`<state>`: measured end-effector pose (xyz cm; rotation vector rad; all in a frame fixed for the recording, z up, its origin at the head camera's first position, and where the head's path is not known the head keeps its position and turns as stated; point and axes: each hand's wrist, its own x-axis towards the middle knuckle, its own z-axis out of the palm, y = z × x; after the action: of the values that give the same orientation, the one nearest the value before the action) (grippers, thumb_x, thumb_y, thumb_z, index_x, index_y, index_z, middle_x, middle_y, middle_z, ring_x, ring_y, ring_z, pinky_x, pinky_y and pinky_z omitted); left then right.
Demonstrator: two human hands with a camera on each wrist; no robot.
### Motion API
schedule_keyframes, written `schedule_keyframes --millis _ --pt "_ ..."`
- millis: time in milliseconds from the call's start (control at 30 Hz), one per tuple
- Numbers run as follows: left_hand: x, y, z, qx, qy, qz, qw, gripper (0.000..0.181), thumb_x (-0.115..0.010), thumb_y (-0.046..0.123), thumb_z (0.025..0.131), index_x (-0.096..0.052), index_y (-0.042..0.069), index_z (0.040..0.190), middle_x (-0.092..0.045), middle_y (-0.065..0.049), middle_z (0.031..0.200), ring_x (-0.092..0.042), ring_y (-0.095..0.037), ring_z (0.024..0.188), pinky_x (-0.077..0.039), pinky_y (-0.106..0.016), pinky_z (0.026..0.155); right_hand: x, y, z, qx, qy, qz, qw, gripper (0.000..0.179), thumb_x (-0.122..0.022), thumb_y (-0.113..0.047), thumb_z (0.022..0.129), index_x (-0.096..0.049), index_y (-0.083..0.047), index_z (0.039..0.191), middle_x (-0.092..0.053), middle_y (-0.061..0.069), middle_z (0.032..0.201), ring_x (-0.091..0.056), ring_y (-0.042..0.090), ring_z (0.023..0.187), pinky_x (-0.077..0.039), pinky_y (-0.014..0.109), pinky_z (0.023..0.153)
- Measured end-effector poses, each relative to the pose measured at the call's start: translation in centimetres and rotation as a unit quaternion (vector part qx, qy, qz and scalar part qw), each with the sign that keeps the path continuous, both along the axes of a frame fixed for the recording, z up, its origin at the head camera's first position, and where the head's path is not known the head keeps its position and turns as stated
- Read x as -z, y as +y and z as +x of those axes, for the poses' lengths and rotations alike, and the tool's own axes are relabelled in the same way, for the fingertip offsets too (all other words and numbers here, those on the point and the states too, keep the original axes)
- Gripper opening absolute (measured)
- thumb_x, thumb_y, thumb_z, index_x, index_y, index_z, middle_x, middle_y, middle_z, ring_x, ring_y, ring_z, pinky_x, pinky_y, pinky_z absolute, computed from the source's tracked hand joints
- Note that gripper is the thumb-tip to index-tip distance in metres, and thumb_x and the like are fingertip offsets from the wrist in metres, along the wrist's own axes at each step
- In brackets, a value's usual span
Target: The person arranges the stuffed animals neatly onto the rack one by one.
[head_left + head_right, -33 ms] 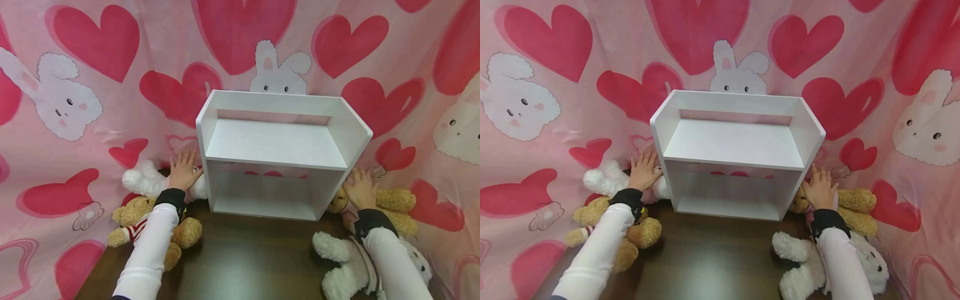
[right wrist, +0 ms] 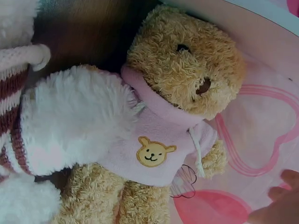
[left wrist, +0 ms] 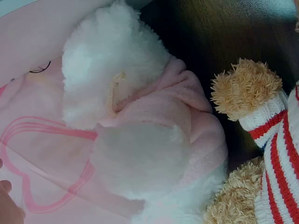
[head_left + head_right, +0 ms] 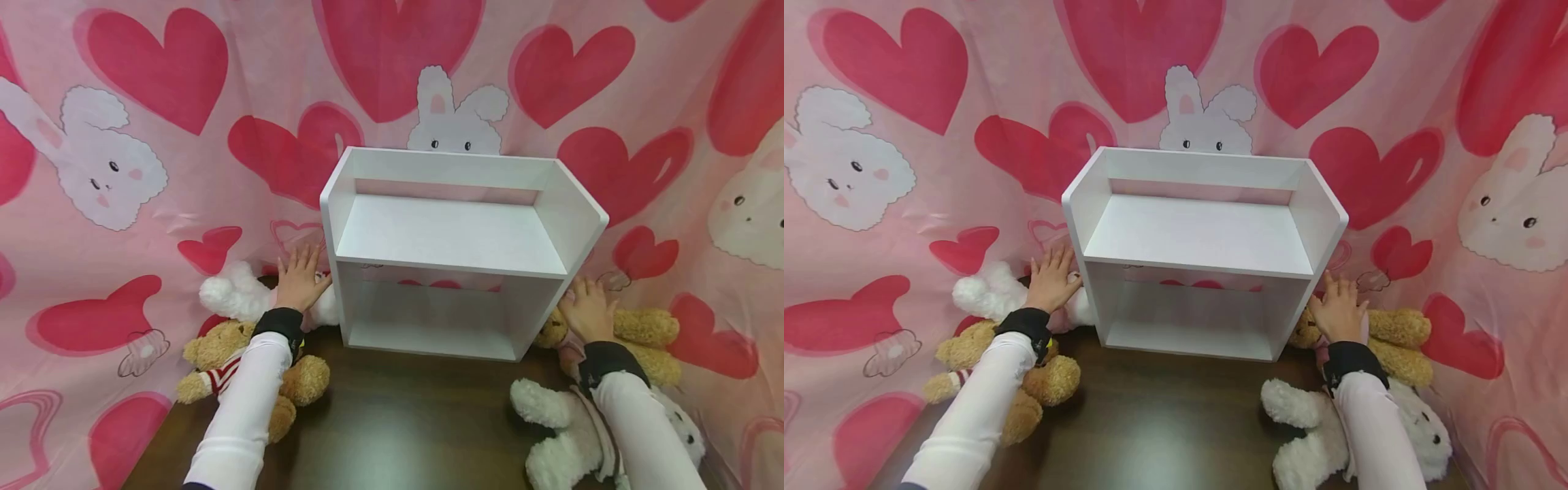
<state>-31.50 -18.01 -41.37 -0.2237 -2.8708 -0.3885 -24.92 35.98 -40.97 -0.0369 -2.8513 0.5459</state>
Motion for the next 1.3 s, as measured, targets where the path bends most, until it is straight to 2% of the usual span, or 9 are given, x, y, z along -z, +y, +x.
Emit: schedule_keyframes --millis 133,200,333,433,667,833,1133,1233,1300 --pt "0.1 -0.2 0.0 0.004 0.002 0.01 0.9999 0.077 -0.047 0.046 0.089 -0.017 0.001 0.144 -0.019 -0.023 0.147 -0.009 -0.039 0.135 -0.006 -0.053 0.108 0.0 -0.1 0.1 0.0 -0.001 0.0 1.0 0.067 -0.032 -0.041 0.094 -0.023 0.009 0.137 -0.019 0.038 0.137 -0.012 0.051 0.128 -0.005 0.074 0.091" --pt "0.0 -0.3 0.0 0.008 0.007 0.025 0.9996 0.077 -0.047 0.044 0.09 -0.017 -0.002 0.143 -0.02 -0.026 0.145 -0.013 -0.04 0.134 -0.009 -0.052 0.108 -0.1 -0.2 0.1 0.001 0.019 -0.006 0.9998 0.065 -0.033 -0.039 0.094 -0.025 0.009 0.136 -0.022 0.038 0.135 -0.017 0.05 0.127 -0.009 0.073 0.092" --pt "-0.7 -0.4 0.2 0.021 0.008 0.093 0.9954 0.073 -0.046 0.04 0.092 -0.017 -0.004 0.142 -0.021 -0.026 0.145 -0.019 -0.039 0.133 -0.014 -0.05 0.108 -0.5 -0.4 0.1 -0.011 0.082 -0.036 0.9959 0.058 -0.038 -0.031 0.093 -0.031 0.009 0.134 -0.032 0.038 0.129 -0.027 0.052 0.12 -0.018 0.068 0.094" --pt "-1.5 -0.3 0.5 0.038 0.006 0.152 0.9876 0.069 -0.044 0.038 0.093 -0.018 -0.002 0.143 -0.023 -0.024 0.145 -0.022 -0.038 0.132 -0.017 -0.049 0.107 -1.2 -0.6 0.4 -0.017 0.101 -0.069 0.9923 0.058 -0.042 -0.03 0.093 -0.031 0.006 0.136 -0.035 0.037 0.129 -0.03 0.052 0.119 -0.022 0.064 0.095" --pt "-3.1 0.0 1.5 0.085 0.01 0.255 0.9632 0.059 -0.039 0.032 0.097 -0.022 -0.001 0.142 -0.027 -0.021 0.144 -0.025 -0.036 0.132 -0.018 -0.049 0.107 -3.0 -1.2 1.8 -0.005 0.068 -0.12 0.9904 0.063 -0.039 -0.039 0.094 -0.024 -0.003 0.143 -0.032 0.033 0.135 -0.029 0.051 0.122 -0.023 0.066 0.092" --pt "-4.1 0.1 2.2 0.115 0.036 0.3 0.9464 0.055 -0.039 0.031 0.098 -0.031 -0.006 0.138 -0.035 -0.023 0.139 -0.032 -0.036 0.128 -0.024 -0.048 0.105 -4.1 -1.7 2.9 0.002 0.072 -0.12 0.9902 0.059 -0.036 -0.037 0.096 -0.033 0.004 0.138 -0.042 0.036 0.125 -0.046 0.05 0.105 -0.037 0.061 0.08" --pt "-5.2 1.3 2.9 0.146 0.042 0.345 0.9263 0.05 -0.046 0.03 0.096 -0.038 0.001 0.136 -0.046 -0.02 0.132 -0.046 -0.033 0.118 -0.037 -0.046 0.097 -5.5 -2.1 4.7 0.008 0.028 -0.161 0.9865 0.062 -0.035 -0.043 0.096 -0.039 0.007 0.133 -0.043 0.034 0.126 -0.042 0.047 0.112 -0.036 0.056 0.082" --pt "-5.3 1.9 3.1 0.145 0.026 0.352 0.9244 0.051 -0.045 0.032 0.096 -0.038 0.004 0.137 -0.046 -0.019 0.132 -0.046 -0.032 0.119 -0.037 -0.046 0.097 -5.8 -2.3 5.2 0.012 0.019 -0.175 0.9843 0.062 -0.036 -0.043 0.096 -0.039 0.006 0.133 -0.042 0.034 0.127 -0.041 0.047 0.114 -0.036 0.055 0.083" --pt "-5.3 2.2 3.2 0.141 0.014 0.353 0.9248 0.053 -0.044 0.036 0.095 -0.036 0.006 0.138 -0.046 -0.018 0.133 -0.046 -0.033 0.118 -0.038 -0.047 0.096 -6.0 -2.4 5.6 0.019 0.021 -0.182 0.9829 0.061 -0.038 -0.042 0.095 -0.042 0.007 0.131 -0.044 0.033 0.126 -0.043 0.043 0.111 -0.038 0.046 0.08"
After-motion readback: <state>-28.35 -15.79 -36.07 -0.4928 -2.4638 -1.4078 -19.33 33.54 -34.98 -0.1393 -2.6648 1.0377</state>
